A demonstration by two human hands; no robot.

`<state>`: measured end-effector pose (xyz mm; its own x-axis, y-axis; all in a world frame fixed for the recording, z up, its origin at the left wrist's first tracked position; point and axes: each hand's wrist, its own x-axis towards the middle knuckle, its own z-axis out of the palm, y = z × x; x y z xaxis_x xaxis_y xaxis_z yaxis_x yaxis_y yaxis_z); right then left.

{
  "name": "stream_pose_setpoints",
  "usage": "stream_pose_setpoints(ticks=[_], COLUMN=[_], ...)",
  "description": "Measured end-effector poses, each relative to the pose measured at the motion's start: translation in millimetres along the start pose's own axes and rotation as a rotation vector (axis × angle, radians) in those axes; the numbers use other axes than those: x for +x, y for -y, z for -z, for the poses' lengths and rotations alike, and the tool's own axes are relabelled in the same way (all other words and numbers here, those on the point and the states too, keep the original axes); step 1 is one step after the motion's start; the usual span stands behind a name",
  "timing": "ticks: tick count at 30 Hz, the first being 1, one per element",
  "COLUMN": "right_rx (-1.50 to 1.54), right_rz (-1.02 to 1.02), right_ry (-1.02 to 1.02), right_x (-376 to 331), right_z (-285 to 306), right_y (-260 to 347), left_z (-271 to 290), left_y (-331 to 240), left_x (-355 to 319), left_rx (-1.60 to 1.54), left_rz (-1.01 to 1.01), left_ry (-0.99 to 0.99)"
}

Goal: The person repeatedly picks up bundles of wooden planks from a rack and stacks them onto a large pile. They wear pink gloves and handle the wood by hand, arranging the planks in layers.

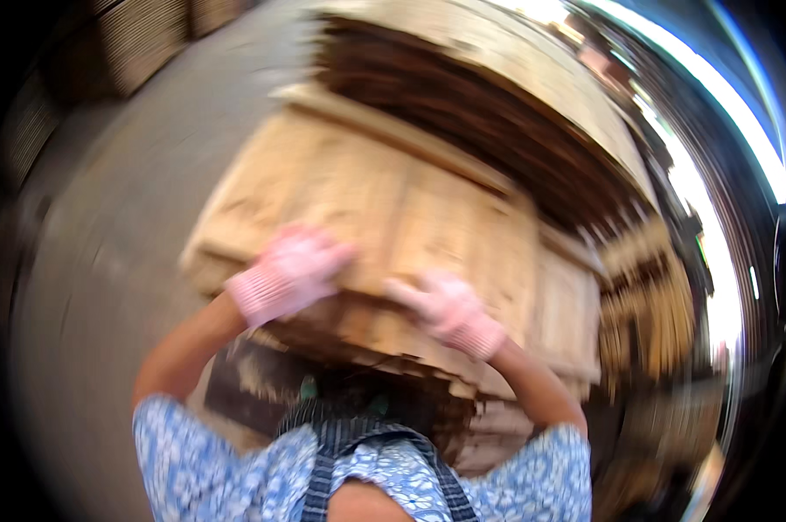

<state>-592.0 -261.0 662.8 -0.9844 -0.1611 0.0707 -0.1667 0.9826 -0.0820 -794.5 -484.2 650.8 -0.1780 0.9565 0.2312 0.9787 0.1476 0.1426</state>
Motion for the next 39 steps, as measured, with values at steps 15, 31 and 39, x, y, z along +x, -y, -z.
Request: stream_pose_setpoints(ticks=[15, 31, 39], right_rx=[0.197, 0.748, 1.780], right_rz=[-0.134, -2.076, -2.324], right_ry=[-0.507, -1.118, -1.139], right_x=[-69, -760, -673], right_z=[22, -263, -477], right_y=[-19, -59, -11], left_z=[15, -384, -667], left_y=[-163, -672, -715], left_x=[57, 182, 122], left_rx=[-0.571, -1.030, -0.940], left_rz=[0.044, -0.074, 0.533], left_ry=[-0.328, 1.413, 1.359])
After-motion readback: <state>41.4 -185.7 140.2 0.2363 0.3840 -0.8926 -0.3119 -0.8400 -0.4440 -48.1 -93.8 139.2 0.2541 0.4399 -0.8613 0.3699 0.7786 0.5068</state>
